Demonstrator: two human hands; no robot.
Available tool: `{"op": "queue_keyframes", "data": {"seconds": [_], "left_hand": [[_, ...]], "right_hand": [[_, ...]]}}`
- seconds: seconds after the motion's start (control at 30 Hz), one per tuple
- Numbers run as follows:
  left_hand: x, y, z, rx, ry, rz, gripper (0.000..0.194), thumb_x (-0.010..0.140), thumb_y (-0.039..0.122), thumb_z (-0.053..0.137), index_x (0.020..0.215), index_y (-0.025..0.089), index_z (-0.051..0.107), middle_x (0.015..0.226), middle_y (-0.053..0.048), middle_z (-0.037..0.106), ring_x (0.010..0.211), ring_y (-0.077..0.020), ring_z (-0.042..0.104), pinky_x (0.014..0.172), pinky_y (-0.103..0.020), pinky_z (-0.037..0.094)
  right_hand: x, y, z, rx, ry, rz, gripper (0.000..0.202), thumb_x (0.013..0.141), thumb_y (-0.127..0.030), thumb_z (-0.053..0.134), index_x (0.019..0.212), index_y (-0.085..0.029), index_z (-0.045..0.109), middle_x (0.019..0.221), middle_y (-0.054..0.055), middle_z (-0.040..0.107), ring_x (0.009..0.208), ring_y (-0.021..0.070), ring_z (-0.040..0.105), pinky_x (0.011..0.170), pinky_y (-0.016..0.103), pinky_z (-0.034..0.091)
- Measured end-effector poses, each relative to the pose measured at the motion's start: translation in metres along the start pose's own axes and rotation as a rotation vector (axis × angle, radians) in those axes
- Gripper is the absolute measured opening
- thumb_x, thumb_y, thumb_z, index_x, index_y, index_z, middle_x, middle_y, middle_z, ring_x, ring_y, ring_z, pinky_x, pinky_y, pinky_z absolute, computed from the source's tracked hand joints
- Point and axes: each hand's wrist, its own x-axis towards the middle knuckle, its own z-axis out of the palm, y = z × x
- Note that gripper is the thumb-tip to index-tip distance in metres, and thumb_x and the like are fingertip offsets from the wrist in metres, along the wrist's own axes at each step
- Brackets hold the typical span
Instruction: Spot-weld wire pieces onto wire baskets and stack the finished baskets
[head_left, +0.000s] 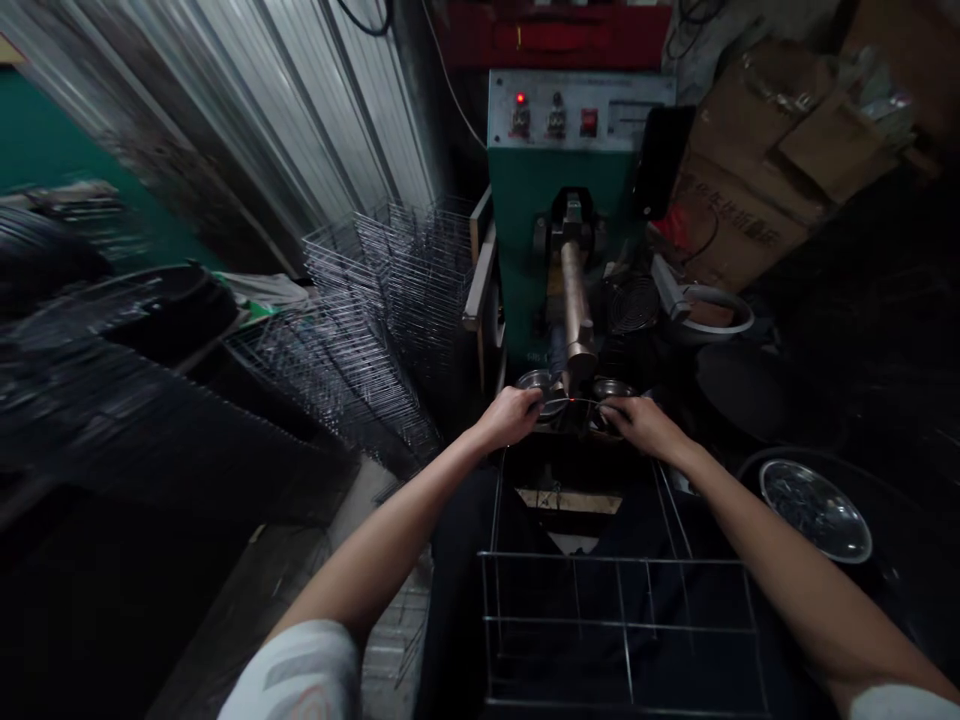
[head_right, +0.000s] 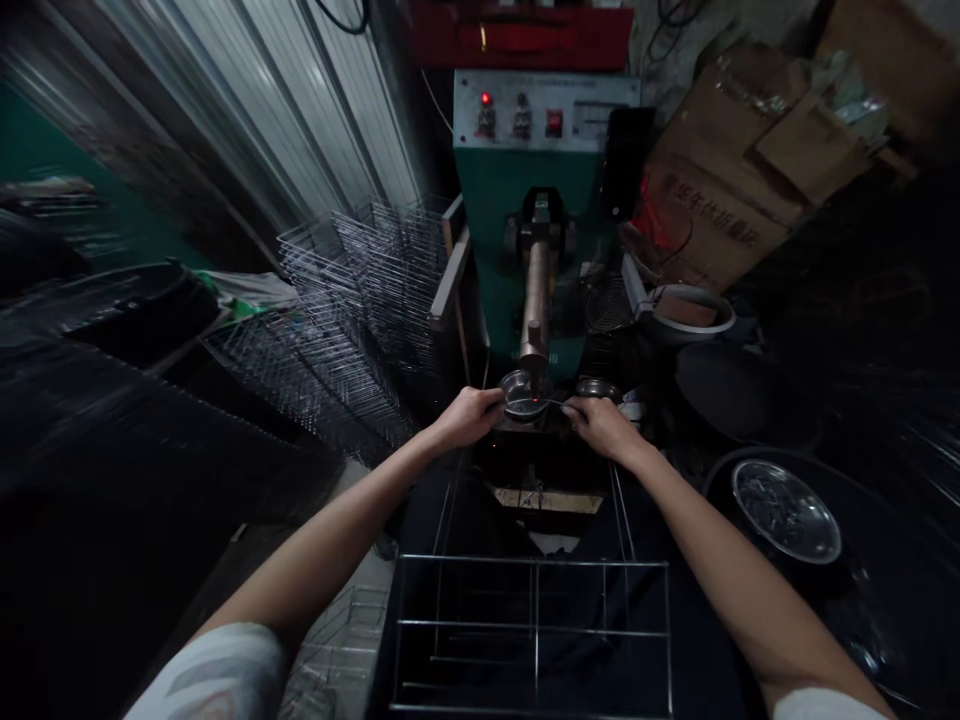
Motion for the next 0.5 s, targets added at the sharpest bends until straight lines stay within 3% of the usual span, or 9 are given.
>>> {"op": "queue_keyframes", "data": {"seconds": [0.23, 0.33, 0.43, 0.5], "left_hand": [[0.003, 0.010, -0.003, -0.040, -0.001, -0.053, 0.019, 0.090, 0.023, 0.057, 0.078, 0.015, 0.070, 0.058, 0.003, 0.051, 0.056, -0.0111, 0.043, 0.059, -0.024, 0.029], [0.003, 0.008, -0.011, -0.100, 0.000, -0.132, 0.025, 0.088, 0.034, 0.061, 0.077, 0.014, 0.070, 0.058, 0.004, 0.052, 0.060, -0.0116, 0.045, 0.060, -0.023, 0.032], [-0.031, 0.001, -0.030, -0.171, 0.024, -0.285, 0.048, 0.091, 0.056, 0.053, 0.079, 0.014, 0.070, 0.062, 0.002, 0.055, 0.064, -0.0136, 0.048, 0.060, -0.024, 0.035], [-0.082, 0.001, -0.044, -0.208, 0.014, -0.420, 0.060, 0.092, 0.066, 0.043, 0.078, 0.014, 0.070, 0.061, 0.001, 0.056, 0.062, -0.0154, 0.050, 0.057, -0.026, 0.037]], "right_hand": [[0.004, 0.002, 0.004, 0.013, 0.013, 0.013, 0.028, 0.102, -0.031, 0.051, 0.103, -0.021, 0.077, 0.101, 0.009, 0.077, 0.096, 0.0267, 0.071, 0.083, 0.031, 0.049], [0.006, 0.002, 0.002, 0.067, 0.007, 0.065, 0.027, 0.100, -0.033, 0.053, 0.096, -0.021, 0.077, 0.099, 0.009, 0.077, 0.096, 0.0273, 0.072, 0.084, 0.032, 0.049], [-0.004, 0.005, 0.001, 0.146, -0.002, 0.143, 0.035, 0.100, -0.043, 0.052, 0.085, -0.019, 0.074, 0.084, 0.008, 0.075, 0.082, 0.0261, 0.071, 0.073, 0.031, 0.051], [-0.016, 0.010, 0.003, 0.315, -0.015, 0.221, 0.045, 0.099, -0.055, 0.050, 0.082, -0.018, 0.070, 0.068, 0.006, 0.069, 0.061, 0.0217, 0.064, 0.056, 0.028, 0.047]]}}
